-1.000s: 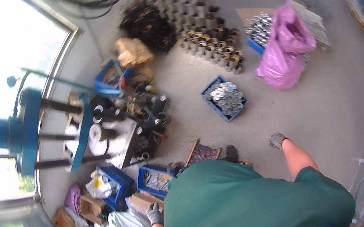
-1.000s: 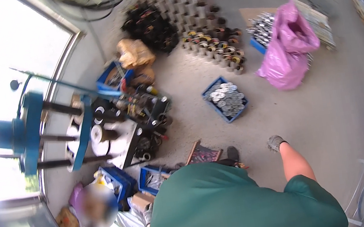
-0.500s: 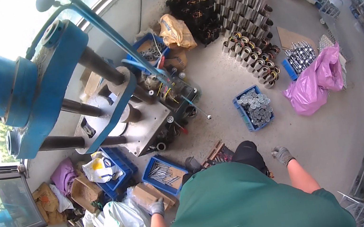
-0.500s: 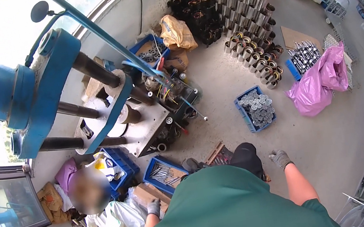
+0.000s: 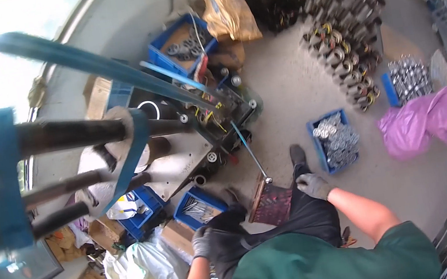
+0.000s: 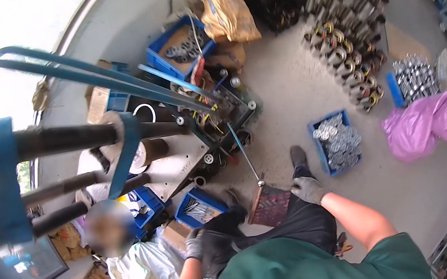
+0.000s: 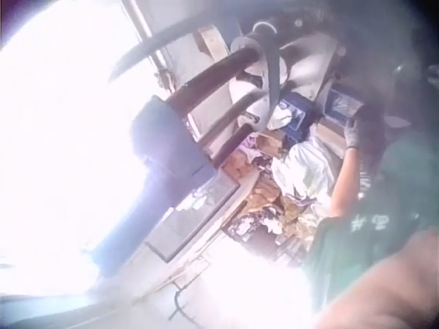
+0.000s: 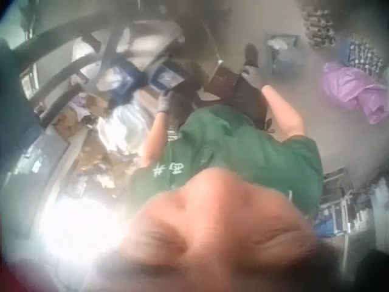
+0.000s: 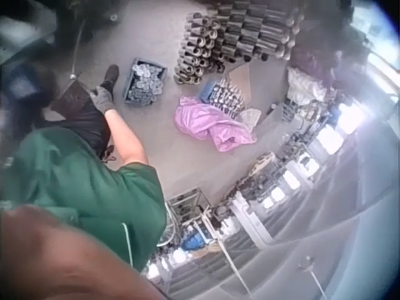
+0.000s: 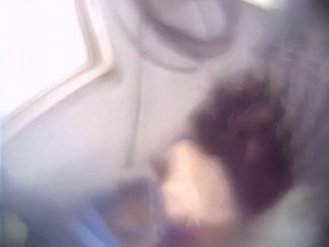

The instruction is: The person assembles metal rods and collars by placing them into a manual press machine and pulling a lever to join them.

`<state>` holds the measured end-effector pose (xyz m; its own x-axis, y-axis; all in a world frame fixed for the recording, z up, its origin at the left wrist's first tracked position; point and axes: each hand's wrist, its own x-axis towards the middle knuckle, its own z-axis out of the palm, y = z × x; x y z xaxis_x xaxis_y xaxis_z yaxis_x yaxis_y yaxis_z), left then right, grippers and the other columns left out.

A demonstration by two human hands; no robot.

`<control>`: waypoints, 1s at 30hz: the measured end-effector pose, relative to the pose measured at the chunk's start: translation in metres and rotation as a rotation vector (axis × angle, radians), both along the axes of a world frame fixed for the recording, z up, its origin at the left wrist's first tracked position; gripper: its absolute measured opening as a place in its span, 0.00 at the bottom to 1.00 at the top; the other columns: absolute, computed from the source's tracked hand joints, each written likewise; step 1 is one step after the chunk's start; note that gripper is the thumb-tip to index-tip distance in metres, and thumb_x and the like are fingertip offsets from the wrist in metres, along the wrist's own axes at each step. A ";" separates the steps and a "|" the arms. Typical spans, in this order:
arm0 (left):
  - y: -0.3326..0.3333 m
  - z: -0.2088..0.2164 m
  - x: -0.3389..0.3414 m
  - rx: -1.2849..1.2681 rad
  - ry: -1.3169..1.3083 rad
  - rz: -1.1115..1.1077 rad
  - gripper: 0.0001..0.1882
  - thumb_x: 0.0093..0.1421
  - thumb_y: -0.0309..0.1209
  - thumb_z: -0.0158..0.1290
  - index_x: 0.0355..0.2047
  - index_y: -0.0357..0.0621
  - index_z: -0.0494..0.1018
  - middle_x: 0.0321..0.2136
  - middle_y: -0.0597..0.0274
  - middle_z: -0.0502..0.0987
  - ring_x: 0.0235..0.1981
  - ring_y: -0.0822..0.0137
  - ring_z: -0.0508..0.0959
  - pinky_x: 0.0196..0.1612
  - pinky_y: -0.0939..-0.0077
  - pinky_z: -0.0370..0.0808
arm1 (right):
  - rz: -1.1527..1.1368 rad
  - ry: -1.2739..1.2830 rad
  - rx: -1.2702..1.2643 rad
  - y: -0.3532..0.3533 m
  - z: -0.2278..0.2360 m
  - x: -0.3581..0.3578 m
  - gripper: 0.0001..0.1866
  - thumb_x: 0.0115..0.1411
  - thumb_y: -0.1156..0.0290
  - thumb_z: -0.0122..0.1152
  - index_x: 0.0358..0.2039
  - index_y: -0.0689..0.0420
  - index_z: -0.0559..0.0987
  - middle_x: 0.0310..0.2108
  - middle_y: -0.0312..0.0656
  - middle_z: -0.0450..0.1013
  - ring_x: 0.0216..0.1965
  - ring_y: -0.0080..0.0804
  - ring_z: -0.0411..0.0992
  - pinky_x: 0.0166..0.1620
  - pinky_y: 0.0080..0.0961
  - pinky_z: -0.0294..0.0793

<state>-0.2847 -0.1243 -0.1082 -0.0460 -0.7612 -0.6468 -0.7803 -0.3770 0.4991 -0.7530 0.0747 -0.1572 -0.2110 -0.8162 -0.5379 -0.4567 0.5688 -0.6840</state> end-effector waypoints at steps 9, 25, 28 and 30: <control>0.061 -0.179 -0.123 0.303 -0.064 -0.916 0.14 0.60 0.37 0.58 0.44 0.45 0.78 0.42 0.49 0.79 0.45 0.47 0.78 0.50 0.54 0.75 | 0.075 -0.133 -0.149 -0.014 -0.173 0.145 0.14 0.60 0.67 0.63 0.46 0.55 0.79 0.38 0.48 0.78 0.40 0.52 0.77 0.45 0.45 0.78; 0.097 -0.369 -0.134 0.550 -0.259 -0.727 0.41 0.59 0.28 0.58 0.71 0.55 0.53 0.56 0.41 0.72 0.52 0.41 0.77 0.54 0.49 0.75 | -0.285 -0.521 0.060 -0.082 -0.204 0.109 0.14 0.64 0.76 0.65 0.50 0.57 0.78 0.41 0.34 0.79 0.47 0.27 0.77 0.53 0.22 0.75; 0.102 -0.451 -0.124 0.617 -0.183 -0.818 0.43 0.59 0.27 0.56 0.73 0.58 0.50 0.57 0.39 0.72 0.53 0.40 0.77 0.54 0.50 0.76 | -0.256 -0.447 0.162 -0.114 -0.248 0.074 0.12 0.63 0.70 0.65 0.46 0.59 0.78 0.34 0.43 0.76 0.40 0.40 0.78 0.46 0.35 0.77; 0.113 -0.480 -0.116 0.693 -0.100 -0.837 0.42 0.59 0.27 0.55 0.72 0.57 0.51 0.55 0.38 0.74 0.53 0.40 0.77 0.54 0.51 0.76 | -0.032 -0.228 0.161 -0.136 -0.257 0.065 0.17 0.63 0.70 0.66 0.50 0.60 0.77 0.42 0.45 0.76 0.44 0.39 0.79 0.47 0.33 0.79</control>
